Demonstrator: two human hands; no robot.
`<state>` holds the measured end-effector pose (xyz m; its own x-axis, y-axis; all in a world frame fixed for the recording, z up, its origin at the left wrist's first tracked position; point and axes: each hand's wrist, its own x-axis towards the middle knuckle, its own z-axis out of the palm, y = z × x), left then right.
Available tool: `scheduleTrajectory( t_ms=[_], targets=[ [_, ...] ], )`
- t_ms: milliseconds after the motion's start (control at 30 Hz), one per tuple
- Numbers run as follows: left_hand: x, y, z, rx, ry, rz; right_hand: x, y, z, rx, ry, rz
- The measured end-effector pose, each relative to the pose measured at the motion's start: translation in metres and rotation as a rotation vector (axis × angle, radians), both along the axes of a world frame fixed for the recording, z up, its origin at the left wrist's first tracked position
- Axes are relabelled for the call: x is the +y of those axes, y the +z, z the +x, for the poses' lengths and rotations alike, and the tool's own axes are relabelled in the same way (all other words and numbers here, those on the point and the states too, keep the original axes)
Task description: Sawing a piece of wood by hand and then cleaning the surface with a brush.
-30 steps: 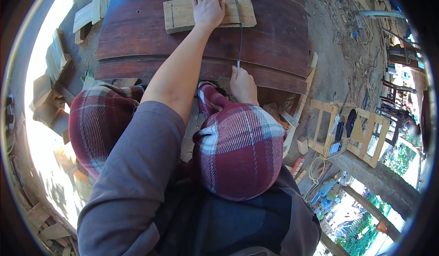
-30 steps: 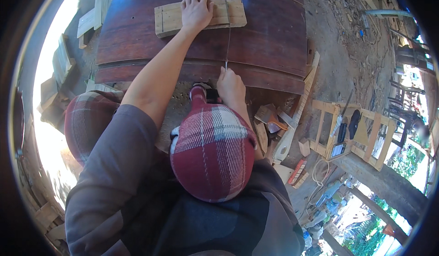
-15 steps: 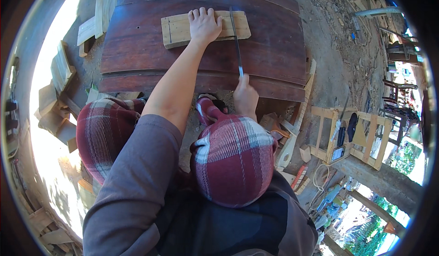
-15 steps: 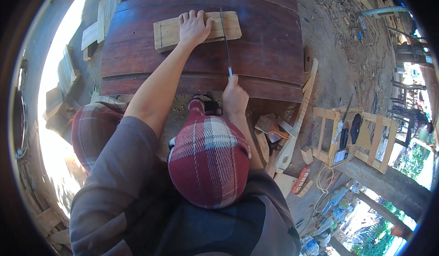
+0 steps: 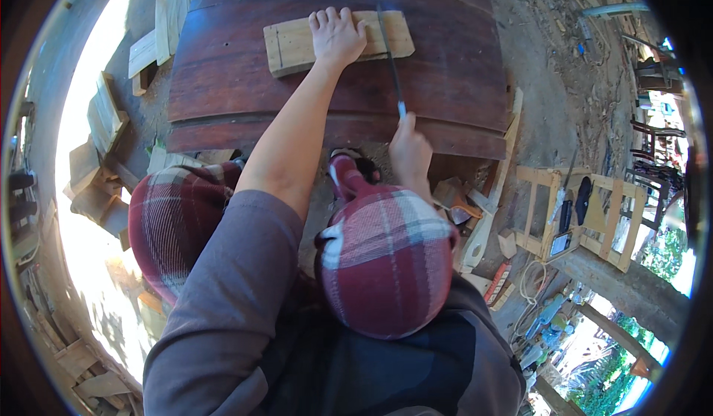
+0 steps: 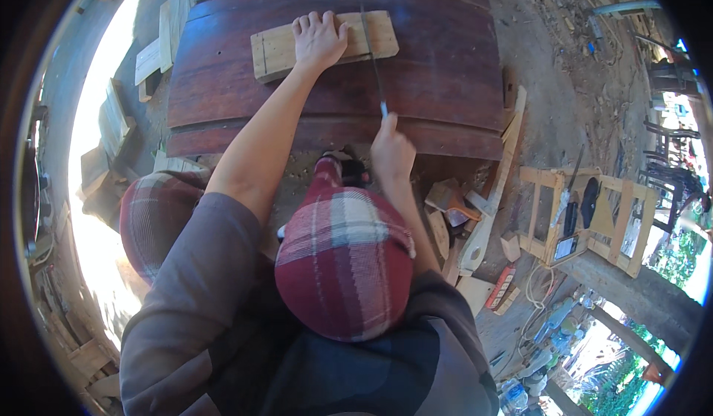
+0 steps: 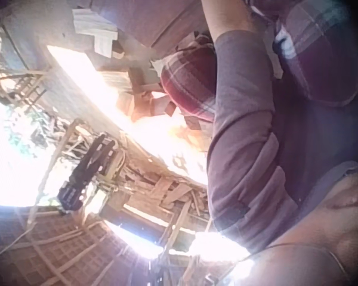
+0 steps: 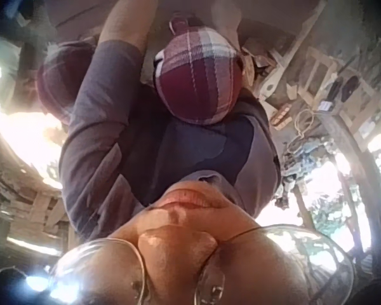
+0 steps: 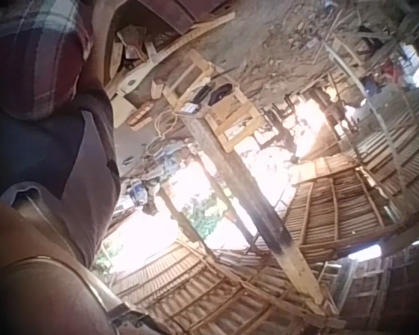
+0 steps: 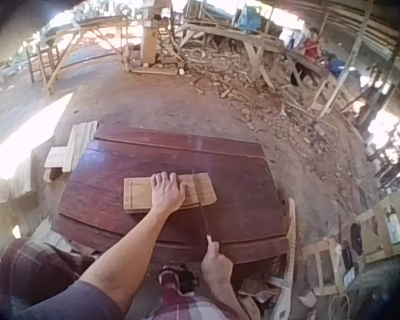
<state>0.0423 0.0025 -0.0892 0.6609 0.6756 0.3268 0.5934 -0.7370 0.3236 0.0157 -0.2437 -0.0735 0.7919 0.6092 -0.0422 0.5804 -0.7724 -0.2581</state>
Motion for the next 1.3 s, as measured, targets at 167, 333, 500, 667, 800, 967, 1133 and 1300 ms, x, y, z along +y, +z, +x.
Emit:
scheduleTrajectory(
  t_ms=[167,333,500,667,800,967,1133,1300],
  targets=[
    [0.006,-0.005,0.001,-0.048,-0.006,0.011,0.068,-0.002,0.033,-0.077,0.015,0.094],
    [0.003,-0.011,-0.006,-0.045,0.034,0.045,0.022,-0.005,-0.005,-0.012,-0.022,0.024],
    [0.001,-0.005,-0.003,-0.031,0.025,0.069,-0.010,0.009,-0.036,0.115,-0.170,-0.101],
    [0.001,-0.001,0.003,-0.097,-0.016,0.001,0.051,0.018,0.026,-0.025,-0.046,0.009],
    [0.003,-0.005,0.001,-0.108,-0.013,0.024,0.058,0.016,0.035,-0.045,0.008,0.040],
    [0.005,-0.008,-0.004,-0.049,0.030,0.129,-0.015,0.013,-0.028,0.098,-0.067,-0.095],
    [0.001,-0.005,-0.001,-0.025,-0.051,0.028,0.012,0.032,-0.002,0.104,-0.057,0.025],
    [-0.003,-0.002,0.005,-0.043,0.005,0.051,0.068,0.015,0.045,-0.011,-0.024,0.073]
  ],
)
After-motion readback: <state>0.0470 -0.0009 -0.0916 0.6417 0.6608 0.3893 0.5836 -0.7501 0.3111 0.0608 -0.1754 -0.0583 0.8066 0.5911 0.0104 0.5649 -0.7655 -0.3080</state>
